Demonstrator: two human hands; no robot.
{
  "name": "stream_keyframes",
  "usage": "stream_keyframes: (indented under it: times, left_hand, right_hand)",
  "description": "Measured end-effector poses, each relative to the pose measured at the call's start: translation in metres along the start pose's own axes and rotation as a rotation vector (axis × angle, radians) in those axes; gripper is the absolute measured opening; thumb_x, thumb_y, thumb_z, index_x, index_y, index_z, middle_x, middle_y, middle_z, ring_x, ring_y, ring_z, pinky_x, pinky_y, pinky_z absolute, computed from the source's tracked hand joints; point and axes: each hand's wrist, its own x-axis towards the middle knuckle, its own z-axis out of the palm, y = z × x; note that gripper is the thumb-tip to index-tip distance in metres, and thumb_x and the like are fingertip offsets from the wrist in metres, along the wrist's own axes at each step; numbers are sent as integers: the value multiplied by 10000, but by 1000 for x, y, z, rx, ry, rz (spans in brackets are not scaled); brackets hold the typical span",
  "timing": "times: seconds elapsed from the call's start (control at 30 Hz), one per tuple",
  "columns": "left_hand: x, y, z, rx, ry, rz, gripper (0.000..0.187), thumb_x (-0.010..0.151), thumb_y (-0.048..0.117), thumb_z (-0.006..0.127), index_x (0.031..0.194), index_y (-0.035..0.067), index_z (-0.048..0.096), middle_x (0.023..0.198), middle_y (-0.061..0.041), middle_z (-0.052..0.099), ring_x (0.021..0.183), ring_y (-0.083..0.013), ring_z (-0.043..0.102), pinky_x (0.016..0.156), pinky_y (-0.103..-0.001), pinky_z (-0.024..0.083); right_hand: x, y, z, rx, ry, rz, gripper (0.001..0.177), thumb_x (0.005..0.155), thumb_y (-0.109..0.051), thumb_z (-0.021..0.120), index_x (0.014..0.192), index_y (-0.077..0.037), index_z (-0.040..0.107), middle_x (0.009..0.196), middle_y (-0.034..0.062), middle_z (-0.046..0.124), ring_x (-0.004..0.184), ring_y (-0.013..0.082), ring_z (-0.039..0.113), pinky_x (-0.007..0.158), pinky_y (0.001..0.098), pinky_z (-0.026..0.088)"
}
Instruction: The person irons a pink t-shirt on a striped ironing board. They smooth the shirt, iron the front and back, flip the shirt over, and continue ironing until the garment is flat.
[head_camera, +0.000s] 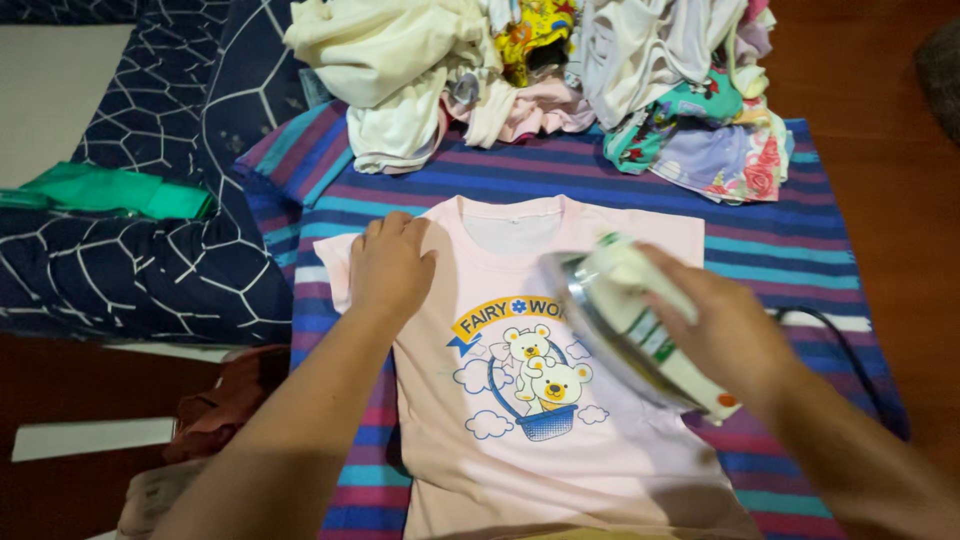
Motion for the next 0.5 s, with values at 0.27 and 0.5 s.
stream_keyframes:
  times: [0.27, 0.5]
  left_hand:
    - [-9, 4, 7, 14, 26, -15, 483, 839, 265, 742, 1288, 129, 628, 1332, -82, 584, 1245, -329, 526, 1035, -511, 388]
    - [-7, 6, 7, 52, -54, -65, 499, 871, 292, 705, 1337, 154, 594, 1377, -67, 553, 1290, -315, 492, 1057, -504, 372]
  right_hand:
    - [13, 62, -13, -196, 199, 438, 578, 985, -296, 666, 1539, -236, 514, 1051, 330, 694, 983, 539, 654, 851, 578, 524]
    - [34, 77, -16, -72, 216, 355, 570, 935, -253, 676, 1483, -207, 526, 1056, 320, 688, 970, 531, 662, 822, 555, 532]
